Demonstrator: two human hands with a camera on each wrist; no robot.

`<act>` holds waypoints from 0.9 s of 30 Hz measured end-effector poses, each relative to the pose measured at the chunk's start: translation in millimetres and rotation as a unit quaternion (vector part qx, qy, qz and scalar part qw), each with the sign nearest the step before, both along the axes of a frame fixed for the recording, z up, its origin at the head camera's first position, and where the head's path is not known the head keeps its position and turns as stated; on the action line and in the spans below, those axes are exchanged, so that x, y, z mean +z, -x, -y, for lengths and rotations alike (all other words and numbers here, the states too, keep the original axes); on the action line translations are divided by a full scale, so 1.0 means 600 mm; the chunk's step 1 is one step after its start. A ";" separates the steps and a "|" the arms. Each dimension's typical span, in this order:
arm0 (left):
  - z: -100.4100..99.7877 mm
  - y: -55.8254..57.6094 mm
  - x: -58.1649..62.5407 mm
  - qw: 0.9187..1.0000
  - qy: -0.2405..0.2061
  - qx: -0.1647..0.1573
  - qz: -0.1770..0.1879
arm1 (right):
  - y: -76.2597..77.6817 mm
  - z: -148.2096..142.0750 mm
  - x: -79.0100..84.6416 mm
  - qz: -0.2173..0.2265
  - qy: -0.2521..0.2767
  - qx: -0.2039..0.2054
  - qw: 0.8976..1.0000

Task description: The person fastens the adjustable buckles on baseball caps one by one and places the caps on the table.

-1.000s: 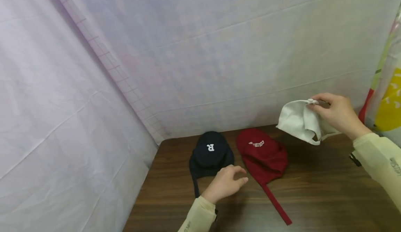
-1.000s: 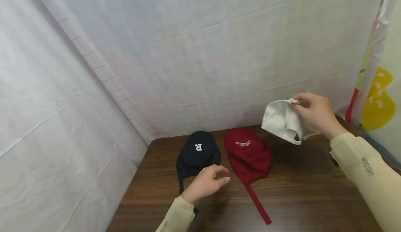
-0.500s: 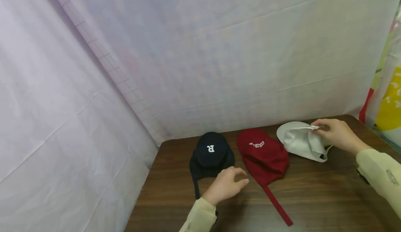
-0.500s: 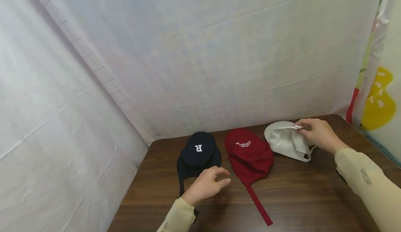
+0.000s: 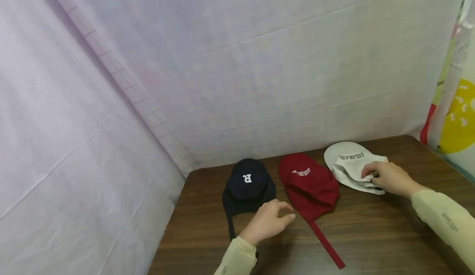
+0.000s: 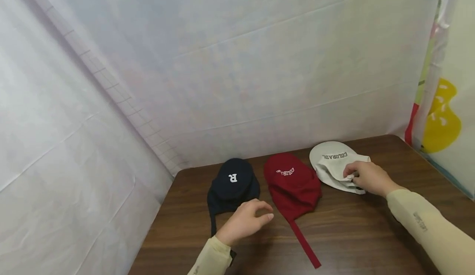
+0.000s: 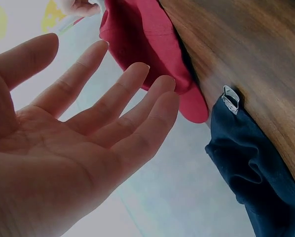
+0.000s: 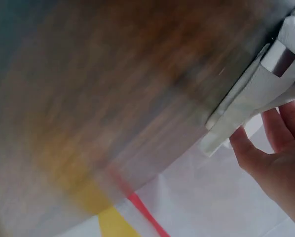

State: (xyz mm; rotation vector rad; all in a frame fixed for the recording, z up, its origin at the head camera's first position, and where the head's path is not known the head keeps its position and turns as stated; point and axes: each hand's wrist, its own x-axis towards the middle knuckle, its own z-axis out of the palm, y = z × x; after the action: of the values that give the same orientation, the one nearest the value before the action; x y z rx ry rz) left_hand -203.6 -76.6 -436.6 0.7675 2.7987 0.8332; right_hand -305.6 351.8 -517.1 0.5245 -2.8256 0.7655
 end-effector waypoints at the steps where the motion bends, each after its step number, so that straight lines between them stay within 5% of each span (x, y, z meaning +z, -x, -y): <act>1: 0.002 0.000 0.000 1.000 0.001 0.002 -0.001 | 0.000 0.005 -0.001 0.002 -0.001 0.001 1.000; 16: 0.015 0.004 -0.009 1.000 0.000 0.001 -0.015 | 0.012 0.029 0.007 -0.001 -0.035 0.007 0.999; 27: 0.003 0.013 0.011 1.000 -0.008 0.013 -0.009 | 0.004 0.006 0.077 0.036 -0.076 0.035 0.996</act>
State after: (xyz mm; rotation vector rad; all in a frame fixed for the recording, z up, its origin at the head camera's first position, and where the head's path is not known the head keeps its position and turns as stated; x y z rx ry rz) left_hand -211.7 -78.6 -430.0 0.7474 2.8260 0.8589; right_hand -308.0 348.1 -471.2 0.6359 -2.9623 0.5936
